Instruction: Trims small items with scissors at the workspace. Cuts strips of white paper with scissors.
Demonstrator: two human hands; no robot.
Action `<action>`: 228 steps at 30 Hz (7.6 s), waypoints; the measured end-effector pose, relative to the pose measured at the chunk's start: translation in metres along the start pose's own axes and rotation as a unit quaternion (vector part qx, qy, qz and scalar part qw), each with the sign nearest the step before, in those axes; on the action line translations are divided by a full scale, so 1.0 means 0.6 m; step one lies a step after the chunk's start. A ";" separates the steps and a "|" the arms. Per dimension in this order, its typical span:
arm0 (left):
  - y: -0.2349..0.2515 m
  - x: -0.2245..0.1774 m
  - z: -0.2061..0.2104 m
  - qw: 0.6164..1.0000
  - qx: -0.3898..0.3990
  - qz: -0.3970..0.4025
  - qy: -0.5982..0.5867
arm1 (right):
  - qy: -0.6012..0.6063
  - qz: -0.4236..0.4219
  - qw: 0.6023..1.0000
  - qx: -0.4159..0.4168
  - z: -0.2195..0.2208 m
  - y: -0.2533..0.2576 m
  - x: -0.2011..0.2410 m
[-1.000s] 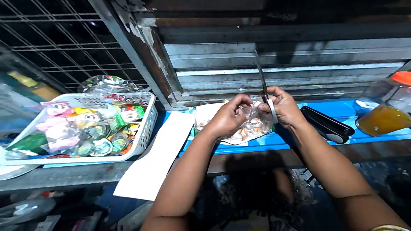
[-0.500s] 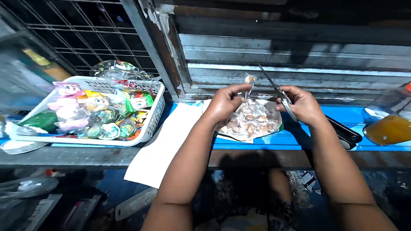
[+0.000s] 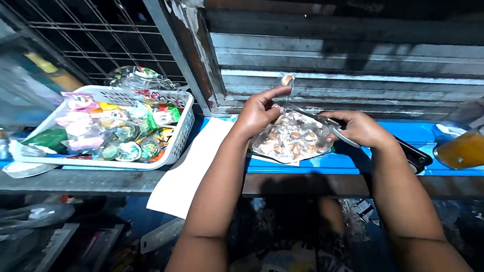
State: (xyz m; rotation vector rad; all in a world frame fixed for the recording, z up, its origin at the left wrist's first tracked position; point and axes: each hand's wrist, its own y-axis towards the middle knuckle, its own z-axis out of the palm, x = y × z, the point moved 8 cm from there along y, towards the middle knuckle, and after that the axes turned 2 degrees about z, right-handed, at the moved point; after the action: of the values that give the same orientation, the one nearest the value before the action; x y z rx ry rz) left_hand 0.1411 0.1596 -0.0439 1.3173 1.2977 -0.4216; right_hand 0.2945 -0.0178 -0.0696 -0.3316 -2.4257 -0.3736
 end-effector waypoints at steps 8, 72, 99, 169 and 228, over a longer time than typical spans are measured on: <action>-0.003 -0.006 0.023 0.999 0.035 0.026 0.014 | -0.012 -0.029 0.999 -0.025 0.001 -0.003 0.008; -0.011 0.000 0.100 0.992 0.123 -0.030 0.013 | 0.285 -0.038 0.954 -0.086 0.051 0.005 0.046; -0.017 0.005 0.091 0.991 0.126 -0.040 0.032 | 0.282 -0.070 0.924 -0.248 -0.008 -0.004 0.020; -0.010 -0.005 0.060 0.994 0.110 -0.011 0.005 | 0.001 -0.038 0.999 0.019 -0.002 -0.012 0.002; -0.412 -0.007 -0.130 0.818 -0.107 -0.197 0.530 | -0.146 -0.049 0.986 0.067 0.211 -0.084 0.085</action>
State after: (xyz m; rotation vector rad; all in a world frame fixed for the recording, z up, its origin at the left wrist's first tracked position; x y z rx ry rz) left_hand -0.1020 0.1514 -0.1334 1.0718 2.4911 0.2674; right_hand 0.1678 -0.0135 -0.1407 -0.2196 -2.7463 -0.2147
